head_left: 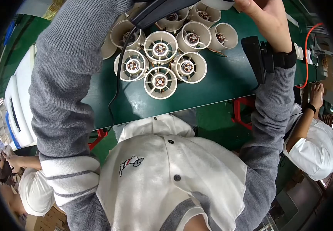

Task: Assembling small plastic and metal components into housing units on a production line.

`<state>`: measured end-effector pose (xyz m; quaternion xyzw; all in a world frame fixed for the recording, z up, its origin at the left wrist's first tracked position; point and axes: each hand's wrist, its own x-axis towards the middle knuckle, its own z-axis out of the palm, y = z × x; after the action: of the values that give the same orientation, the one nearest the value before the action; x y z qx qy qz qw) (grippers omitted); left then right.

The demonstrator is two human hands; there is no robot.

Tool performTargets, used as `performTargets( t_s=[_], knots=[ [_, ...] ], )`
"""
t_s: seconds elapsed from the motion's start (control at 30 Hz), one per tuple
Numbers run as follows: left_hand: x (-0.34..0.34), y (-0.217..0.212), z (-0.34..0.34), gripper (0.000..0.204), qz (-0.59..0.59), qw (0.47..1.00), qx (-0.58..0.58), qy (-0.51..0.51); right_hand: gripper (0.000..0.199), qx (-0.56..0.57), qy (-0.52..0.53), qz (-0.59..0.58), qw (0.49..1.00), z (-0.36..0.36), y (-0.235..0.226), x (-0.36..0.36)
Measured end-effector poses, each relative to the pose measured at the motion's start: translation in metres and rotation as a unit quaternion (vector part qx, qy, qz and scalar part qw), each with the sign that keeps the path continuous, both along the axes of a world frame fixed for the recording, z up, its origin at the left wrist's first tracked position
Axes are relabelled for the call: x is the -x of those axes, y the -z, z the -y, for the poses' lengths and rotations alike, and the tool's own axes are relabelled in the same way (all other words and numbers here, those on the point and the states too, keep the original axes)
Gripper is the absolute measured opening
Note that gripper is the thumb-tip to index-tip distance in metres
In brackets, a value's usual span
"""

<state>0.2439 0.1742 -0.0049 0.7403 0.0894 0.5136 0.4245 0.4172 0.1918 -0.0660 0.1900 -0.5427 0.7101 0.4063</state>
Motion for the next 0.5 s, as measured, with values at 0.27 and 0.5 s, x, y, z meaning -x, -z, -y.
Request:
performTargets(
  t_s=[0.27,0.5],
  knots=[
    [0.017,0.003,0.004,0.047,0.010,1.000,0.003,-0.027,0.085,-0.137,0.279,0.354,0.882,0.019,-0.033,-0.002],
    [0.016,0.005,0.009,0.050,0.014,0.999,-0.010,-0.041,0.086,-0.066,-0.003,0.007,0.998,-0.001,-0.001,0.021]
  ],
)
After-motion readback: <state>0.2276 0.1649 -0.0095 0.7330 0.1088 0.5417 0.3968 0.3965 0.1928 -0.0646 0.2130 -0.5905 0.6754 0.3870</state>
